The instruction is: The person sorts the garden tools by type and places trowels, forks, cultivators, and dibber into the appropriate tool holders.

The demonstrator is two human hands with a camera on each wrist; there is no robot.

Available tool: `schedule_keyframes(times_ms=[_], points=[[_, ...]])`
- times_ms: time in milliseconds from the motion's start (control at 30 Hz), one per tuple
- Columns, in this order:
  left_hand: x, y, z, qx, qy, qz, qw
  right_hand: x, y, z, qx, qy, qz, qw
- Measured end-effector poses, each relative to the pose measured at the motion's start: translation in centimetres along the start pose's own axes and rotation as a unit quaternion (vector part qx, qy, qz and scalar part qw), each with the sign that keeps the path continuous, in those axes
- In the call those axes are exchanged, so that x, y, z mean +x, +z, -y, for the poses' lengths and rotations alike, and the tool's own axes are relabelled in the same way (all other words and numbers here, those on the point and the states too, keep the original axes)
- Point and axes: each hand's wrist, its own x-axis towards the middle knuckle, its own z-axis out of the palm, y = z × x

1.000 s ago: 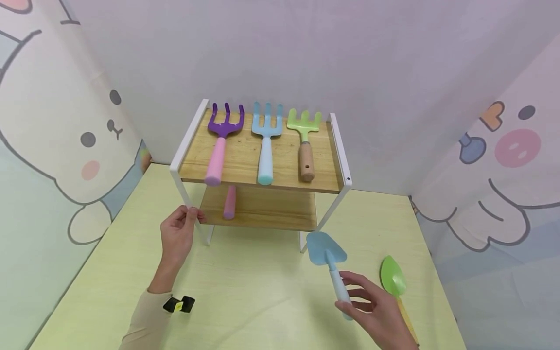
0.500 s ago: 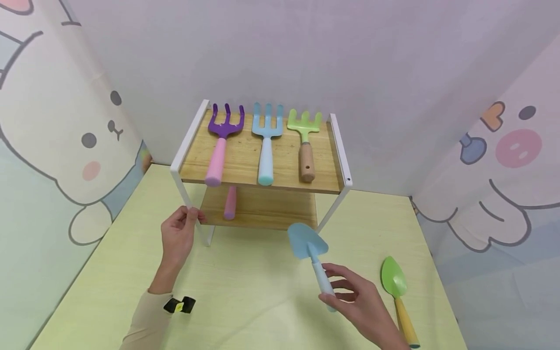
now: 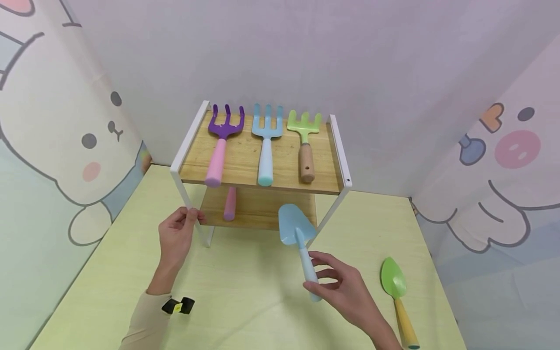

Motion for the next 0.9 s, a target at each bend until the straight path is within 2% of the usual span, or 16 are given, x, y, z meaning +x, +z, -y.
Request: schedule_keyframes(times_ms=[367,900], points=[[0.2,-0.2,-0.1,-0.016,0.026,0.000,0.9995,2.4,0.8,0.7,0.022,-0.008,0.015,0.9996],[0.1,-0.1,0.1,0.000,0.006,-0.006,1.0000,5.6,1.9,1.7,0.026,0.004,0.003,0.9997]])
